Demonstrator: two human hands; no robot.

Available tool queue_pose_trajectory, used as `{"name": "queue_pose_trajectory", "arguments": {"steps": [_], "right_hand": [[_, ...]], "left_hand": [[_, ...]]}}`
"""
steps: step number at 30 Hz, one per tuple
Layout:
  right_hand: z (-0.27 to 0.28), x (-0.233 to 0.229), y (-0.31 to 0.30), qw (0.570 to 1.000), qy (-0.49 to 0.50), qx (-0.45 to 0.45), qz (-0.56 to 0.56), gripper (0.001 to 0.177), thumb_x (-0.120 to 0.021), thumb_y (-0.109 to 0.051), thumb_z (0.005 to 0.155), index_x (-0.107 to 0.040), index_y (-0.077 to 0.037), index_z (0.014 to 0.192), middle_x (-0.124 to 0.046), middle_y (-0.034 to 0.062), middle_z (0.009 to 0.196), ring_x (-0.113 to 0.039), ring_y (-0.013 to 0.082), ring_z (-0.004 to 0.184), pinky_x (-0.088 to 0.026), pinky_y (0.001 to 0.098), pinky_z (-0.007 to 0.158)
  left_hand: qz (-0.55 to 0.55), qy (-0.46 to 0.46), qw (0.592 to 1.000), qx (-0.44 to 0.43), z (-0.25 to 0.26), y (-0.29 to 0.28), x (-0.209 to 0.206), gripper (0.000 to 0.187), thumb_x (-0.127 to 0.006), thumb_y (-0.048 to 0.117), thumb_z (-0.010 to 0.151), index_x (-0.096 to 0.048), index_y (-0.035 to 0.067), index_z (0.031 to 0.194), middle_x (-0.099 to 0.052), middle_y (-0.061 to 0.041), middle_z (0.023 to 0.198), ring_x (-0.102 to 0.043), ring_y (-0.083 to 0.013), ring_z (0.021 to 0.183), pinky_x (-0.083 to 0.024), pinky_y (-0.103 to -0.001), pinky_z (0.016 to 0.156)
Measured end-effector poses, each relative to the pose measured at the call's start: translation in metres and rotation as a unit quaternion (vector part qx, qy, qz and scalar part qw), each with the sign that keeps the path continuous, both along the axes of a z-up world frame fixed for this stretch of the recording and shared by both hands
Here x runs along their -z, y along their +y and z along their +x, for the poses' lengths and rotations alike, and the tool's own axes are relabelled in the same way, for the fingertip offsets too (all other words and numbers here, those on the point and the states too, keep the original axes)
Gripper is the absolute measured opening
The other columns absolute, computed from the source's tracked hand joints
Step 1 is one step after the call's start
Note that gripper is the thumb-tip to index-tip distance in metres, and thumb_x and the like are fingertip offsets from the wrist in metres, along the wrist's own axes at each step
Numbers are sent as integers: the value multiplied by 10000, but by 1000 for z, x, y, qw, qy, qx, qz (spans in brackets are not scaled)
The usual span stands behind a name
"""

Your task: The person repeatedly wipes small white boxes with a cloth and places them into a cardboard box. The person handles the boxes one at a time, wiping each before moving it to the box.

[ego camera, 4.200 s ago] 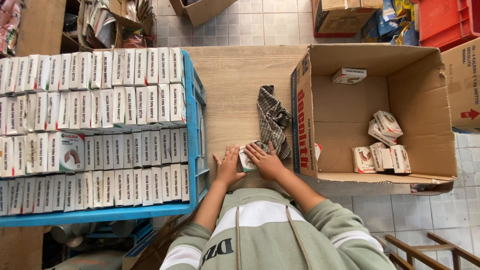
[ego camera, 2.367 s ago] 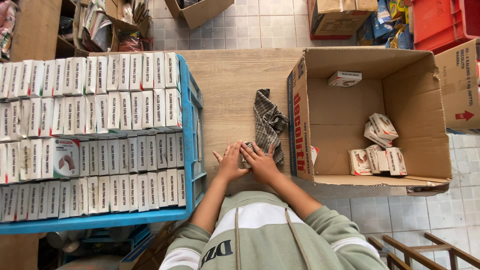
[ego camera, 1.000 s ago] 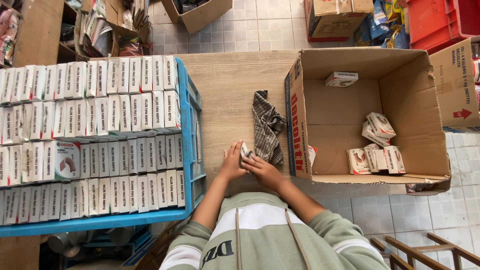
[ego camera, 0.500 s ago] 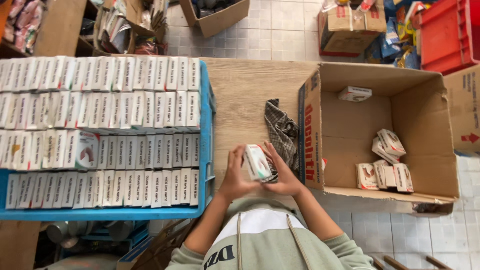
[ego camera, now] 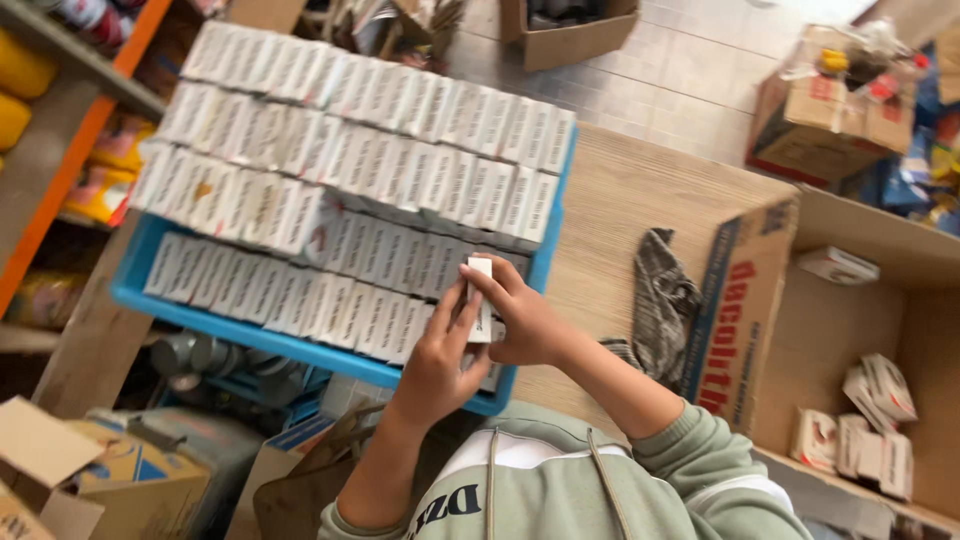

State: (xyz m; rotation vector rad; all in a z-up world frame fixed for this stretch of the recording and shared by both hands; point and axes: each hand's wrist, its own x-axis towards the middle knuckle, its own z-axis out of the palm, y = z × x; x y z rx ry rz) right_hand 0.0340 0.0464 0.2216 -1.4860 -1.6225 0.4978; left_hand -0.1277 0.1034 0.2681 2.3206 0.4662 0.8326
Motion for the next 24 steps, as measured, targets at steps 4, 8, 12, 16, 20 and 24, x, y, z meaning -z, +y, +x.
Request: {"name": "queue_pose_trajectory", "arguments": {"steps": [4,8,12,16,20,24], "right_hand": [[-24,31,69,996,36,-62,-56,1105,-773,-47,585,-219,-156,1535,-296,236,1427,-458,512,1243,-522,600,791],[-56,22,130,998,-4,-45,-51,1103,-803,-112,661,-150,-173,1549,-283,316,1407,-524,598,1094,-535,638,736],[-86,8,166,998,-44,36,2,1046,-803,-103,674,-199,-155,1526,-272,358,1350,-567,633,967,-563,652,708],[-96,36,179,975,-184,103,71,909,-830,-144,692,-369,-121,1475,-308,390,1320,-529,656,1043,-587,593,674],[-96,42,180,968,-206,114,86,868,-814,-199,717,-388,-132,1471,-275,361,1360,-506,592,1130,-597,540,591],[-93,34,178,964,-219,99,117,835,-803,-192,721,-407,-55,1443,-287,402,1389,-519,568,1153,-606,487,592]], "left_hand": [[59,29,996,-64,-36,52,28,624,-698,4,703,-559,-4,1311,-476,-274,1381,-569,-412,1149,-547,-401,888],[82,44,989,-114,-59,99,23,519,-679,-49,742,-602,-28,1255,-563,-260,1293,-612,-417,1082,-556,-440,868],[263,73,941,-198,-73,149,47,469,-710,77,797,-631,42,1257,-608,-130,1292,-608,-311,1128,-496,-415,969],[268,121,936,-194,-80,167,52,414,-714,99,826,-657,52,1234,-624,-106,1268,-580,-272,1183,-431,-502,1045],[285,84,934,-200,-79,171,65,385,-683,70,813,-659,24,1194,-630,-120,1241,-597,-257,1134,-417,-445,1064],[275,71,937,-201,-75,169,61,365,-692,57,790,-684,19,1153,-629,-139,1202,-600,-275,1085,-465,-407,1016]]}}
